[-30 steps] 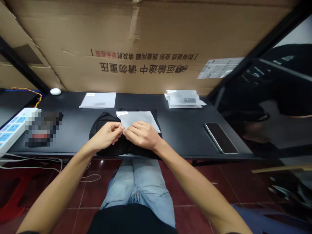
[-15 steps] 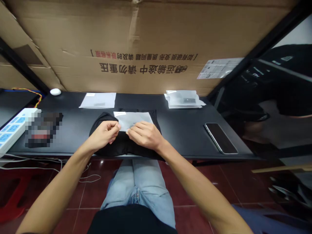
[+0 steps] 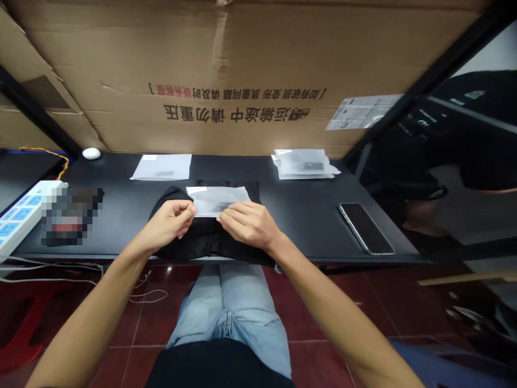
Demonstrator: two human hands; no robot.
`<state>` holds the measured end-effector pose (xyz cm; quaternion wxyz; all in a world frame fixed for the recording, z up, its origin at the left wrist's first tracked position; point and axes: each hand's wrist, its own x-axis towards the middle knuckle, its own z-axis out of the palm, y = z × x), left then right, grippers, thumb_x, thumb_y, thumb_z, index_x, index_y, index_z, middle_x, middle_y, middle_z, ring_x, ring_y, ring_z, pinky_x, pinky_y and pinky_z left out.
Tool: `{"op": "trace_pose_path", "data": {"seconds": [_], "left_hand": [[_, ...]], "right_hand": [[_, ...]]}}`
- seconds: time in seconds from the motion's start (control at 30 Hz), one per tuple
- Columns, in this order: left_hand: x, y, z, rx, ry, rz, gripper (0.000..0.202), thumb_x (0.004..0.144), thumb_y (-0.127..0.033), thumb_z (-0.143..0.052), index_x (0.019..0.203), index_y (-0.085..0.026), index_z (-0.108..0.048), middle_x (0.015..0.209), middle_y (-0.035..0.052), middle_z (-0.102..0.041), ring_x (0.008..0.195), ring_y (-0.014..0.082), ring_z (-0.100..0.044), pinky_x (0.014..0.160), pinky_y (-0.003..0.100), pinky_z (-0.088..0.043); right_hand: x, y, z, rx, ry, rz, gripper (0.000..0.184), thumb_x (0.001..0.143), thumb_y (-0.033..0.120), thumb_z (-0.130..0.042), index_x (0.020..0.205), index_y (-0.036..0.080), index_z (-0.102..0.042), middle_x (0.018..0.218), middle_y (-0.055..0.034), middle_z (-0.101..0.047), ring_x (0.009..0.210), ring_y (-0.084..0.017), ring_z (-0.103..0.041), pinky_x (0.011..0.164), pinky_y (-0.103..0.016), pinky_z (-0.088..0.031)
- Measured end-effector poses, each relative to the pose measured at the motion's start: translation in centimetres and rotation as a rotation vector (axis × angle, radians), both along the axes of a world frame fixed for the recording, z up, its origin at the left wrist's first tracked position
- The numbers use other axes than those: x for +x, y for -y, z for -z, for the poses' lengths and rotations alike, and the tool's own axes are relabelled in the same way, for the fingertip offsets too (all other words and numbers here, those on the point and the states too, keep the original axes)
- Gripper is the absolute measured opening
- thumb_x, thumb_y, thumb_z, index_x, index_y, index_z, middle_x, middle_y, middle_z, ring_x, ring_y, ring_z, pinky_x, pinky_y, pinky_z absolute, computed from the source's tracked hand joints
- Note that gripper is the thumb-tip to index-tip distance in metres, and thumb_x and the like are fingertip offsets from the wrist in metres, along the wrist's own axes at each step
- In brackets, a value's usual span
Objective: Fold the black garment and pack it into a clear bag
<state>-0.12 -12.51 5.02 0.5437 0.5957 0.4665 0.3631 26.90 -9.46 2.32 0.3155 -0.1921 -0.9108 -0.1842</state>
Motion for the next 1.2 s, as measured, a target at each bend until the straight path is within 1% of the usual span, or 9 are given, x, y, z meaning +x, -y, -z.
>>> {"op": "trace_pose_path", "data": {"seconds": [0.23,0.47,0.67,0.87,0.93,1.03,1.07,1.13,1.2], "left_hand": [[0.0,0.3,-0.4,0.014,-0.025,-0.027,0.046,0.104,-0.048,-0.064,0.072,-0.022,-0.045,0.059,-0.0070,-0.039,0.047,0.0066,-0.035,0.046,0.021,-0.037],[-0.3,0.4,-0.8,0.061,-0.035,-0.040,0.047,0.105,-0.046,-0.064,0.070,-0.022,-0.044,0.058,-0.0066,-0.039,0.047,0.0074,-0.038,0.048,0.022,-0.039],[-2.0,0.3,-1.1,0.102,-0.036,-0.114,0.045,0.105,-0.045,-0.065,0.071,-0.022,-0.048,0.056,-0.0057,-0.044,0.049,0.0097,-0.047,0.056,0.024,-0.042],[-2.5,0.5,-1.3,0.128,-0.009,-0.143,0.044,0.104,-0.047,-0.066,0.071,-0.021,-0.053,0.060,-0.0021,-0.051,0.062,0.0143,-0.060,0.067,0.027,-0.046],[-2.4,0.5,-1.3,0.161,0.031,-0.165,0.045,0.104,-0.046,-0.066,0.070,-0.021,-0.052,0.060,-0.0028,-0.048,0.062,0.0136,-0.057,0.067,0.027,-0.045],[-2.3,0.4,-1.1,0.219,0.049,-0.189,0.044,0.106,-0.046,-0.066,0.072,-0.020,-0.054,0.058,-0.0041,-0.044,0.054,0.0103,-0.038,0.058,0.026,-0.033],[-2.2,0.3,-1.1,0.233,0.057,-0.190,0.044,0.106,-0.046,-0.066,0.072,-0.021,-0.054,0.058,-0.0043,-0.044,0.053,0.0100,-0.035,0.056,0.027,-0.029],[-1.6,0.4,-0.9,0.254,0.082,-0.185,0.045,0.105,-0.047,-0.067,0.071,-0.021,-0.050,0.058,-0.0042,-0.043,0.053,0.0102,-0.034,0.054,0.028,-0.025],[-0.6,0.6,-0.9,0.269,0.108,-0.156,0.047,0.104,-0.048,-0.067,0.071,-0.022,-0.048,0.059,-0.0041,-0.042,0.053,0.0106,-0.035,0.054,0.028,-0.026]], "right_hand": [[1.6,0.2,0.0,-0.036,-0.041,0.014,0.016,0.110,0.019,-0.063,0.104,0.021,-0.078,0.101,-0.0047,-0.085,0.096,-0.020,-0.078,0.085,-0.036,-0.061],[3.4,0.2,0.1,0.039,-0.069,0.030,0.014,0.109,0.017,-0.066,0.108,0.022,-0.079,0.106,-0.0046,-0.087,0.099,-0.021,-0.081,0.087,-0.036,-0.066],[6.4,0.0,-0.1,-0.005,-0.092,0.060,0.013,0.107,0.017,-0.069,0.110,0.023,-0.079,0.102,-0.0055,-0.087,0.095,-0.022,-0.082,0.085,-0.035,-0.067],[8.2,0.0,0.8,-0.080,-0.148,0.088,0.013,0.105,0.018,-0.070,0.111,0.023,-0.080,0.103,-0.0062,-0.086,0.094,-0.023,-0.082,0.088,-0.038,-0.067],[7.9,0.2,1.1,-0.072,-0.143,0.092,0.009,0.103,0.017,-0.071,0.106,0.021,-0.079,0.100,-0.0062,-0.086,0.093,-0.023,-0.082,0.087,-0.037,-0.068],[6.5,0.7,1.2,-0.098,-0.151,0.090,0.010,0.102,0.020,-0.070,0.108,0.021,-0.078,0.101,-0.0076,-0.085,0.097,-0.025,-0.082,0.088,-0.039,-0.069],[5.8,0.9,1.1,-0.127,-0.164,0.097,0.016,0.103,0.023,-0.070,0.116,0.021,-0.078,0.107,-0.0094,-0.085,0.102,-0.027,-0.082,0.092,-0.042,-0.069],[4.1,1.3,0.6,-0.220,-0.191,0.114,0.042,0.103,0.032,-0.071,0.144,0.020,-0.068,0.130,-0.0150,-0.081,0.122,-0.032,-0.078,0.105,-0.050,-0.067],[2.2,1.6,0.0,-0.340,-0.203,0.099,0.073,0.103,0.037,-0.073,0.168,0.020,-0.044,0.158,-0.0195,-0.065,0.147,-0.037,-0.064,0.121,-0.058,-0.058]]}}
